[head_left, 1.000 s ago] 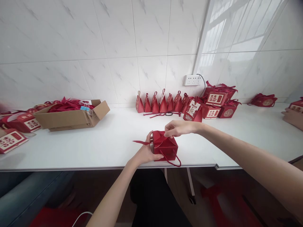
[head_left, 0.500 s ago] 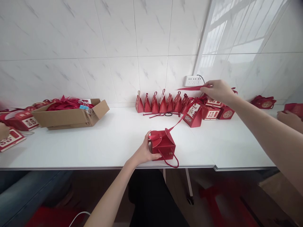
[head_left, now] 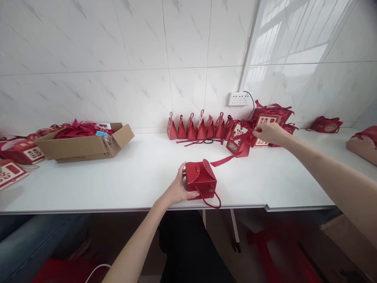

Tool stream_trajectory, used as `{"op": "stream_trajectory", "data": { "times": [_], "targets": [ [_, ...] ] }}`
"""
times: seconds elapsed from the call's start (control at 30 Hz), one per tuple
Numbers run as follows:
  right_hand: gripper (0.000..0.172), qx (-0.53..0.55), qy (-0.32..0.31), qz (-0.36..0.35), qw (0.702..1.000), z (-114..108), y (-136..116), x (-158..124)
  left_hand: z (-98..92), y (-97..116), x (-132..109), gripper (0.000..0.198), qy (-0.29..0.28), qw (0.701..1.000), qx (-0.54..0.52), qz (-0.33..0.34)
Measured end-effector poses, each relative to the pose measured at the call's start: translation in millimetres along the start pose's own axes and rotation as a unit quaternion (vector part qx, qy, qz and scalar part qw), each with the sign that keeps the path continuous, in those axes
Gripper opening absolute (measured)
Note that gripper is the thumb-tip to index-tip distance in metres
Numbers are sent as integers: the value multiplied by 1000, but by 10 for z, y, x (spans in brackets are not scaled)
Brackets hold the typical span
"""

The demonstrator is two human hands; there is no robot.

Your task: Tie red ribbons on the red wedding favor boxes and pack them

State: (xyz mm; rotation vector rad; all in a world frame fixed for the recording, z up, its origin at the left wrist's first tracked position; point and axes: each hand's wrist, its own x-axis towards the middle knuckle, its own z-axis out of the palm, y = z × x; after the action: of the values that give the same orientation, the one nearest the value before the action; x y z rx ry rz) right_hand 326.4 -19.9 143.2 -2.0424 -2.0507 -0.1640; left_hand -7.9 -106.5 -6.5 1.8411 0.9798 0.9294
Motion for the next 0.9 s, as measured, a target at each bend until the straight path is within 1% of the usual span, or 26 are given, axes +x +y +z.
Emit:
{"op": "stream_trajectory", "data": {
  "times": [0.07, 0.1, 0.17, 0.2, 0.23, 0.27, 0.33, 0.37, 0.43, 0.47, 0.53, 0.63, 0.73, 0.8, 0.9],
  "targets": [
    [26, -13, -18, 7, 1000, 104, 27, -13, 4, -20, 5, 112, 3, 1000, 3, 4],
    [28, -18, -26, 6, 999, 158, -6, -38, 5, -26, 8, 112, 4, 1000, 3, 5],
    [38, -15, -38, -19, 999, 253, -178, -139, 4, -31, 11, 112, 4, 1000, 1, 4],
    [43, -3, -42, -50, 998, 288, -313, -218, 2, -30, 12, 112, 4, 1000, 1, 2],
    [42, 19, -42, -97, 994, 312, -470, -312, 1, -28, 13, 112, 4, 1000, 1, -1],
    [41, 55, -40, -171, 983, 325, -641, -415, -1, -26, 15, 111, 4, 1000, 1, -4],
    [39, 124, -30, -310, 942, 324, -972, -618, -4, -22, 19, 111, 2, 1000, -4, -9],
    [39, 130, -31, -357, 924, 315, -1109, -702, -4, -20, 21, 111, 2, 1000, -7, -12],
    [31, 94, -44, -416, 904, 292, -1283, -813, -3, -19, 23, 112, 3, 1000, -12, -17],
    [26, 69, -48, -427, 900, 282, -1316, -839, -1, -18, 23, 112, 5, 1000, -12, -19],
    [19, 20, -42, -423, 905, 269, -1284, -843, 3, -14, 20, 112, 7, 1000, -8, -17],
    [18, -40, -39, -394, 917, 261, -1119, -798, 8, 5, 14, 112, 8, 1000, 4, -11],
    [18, -75, -75, -393, 913, 267, -1012, -776, 7, 30, 14, 112, 9, 1000, 19, -7],
    [18, -89, -77, -413, 903, 279, -1036, -793, 6, 41, 15, 113, 10, 1000, 20, -10],
    [21, -116, -73, -445, 885, 308, -1194, -832, 6, 41, 12, 113, 14, 1000, 8, -22]
  ]
}}
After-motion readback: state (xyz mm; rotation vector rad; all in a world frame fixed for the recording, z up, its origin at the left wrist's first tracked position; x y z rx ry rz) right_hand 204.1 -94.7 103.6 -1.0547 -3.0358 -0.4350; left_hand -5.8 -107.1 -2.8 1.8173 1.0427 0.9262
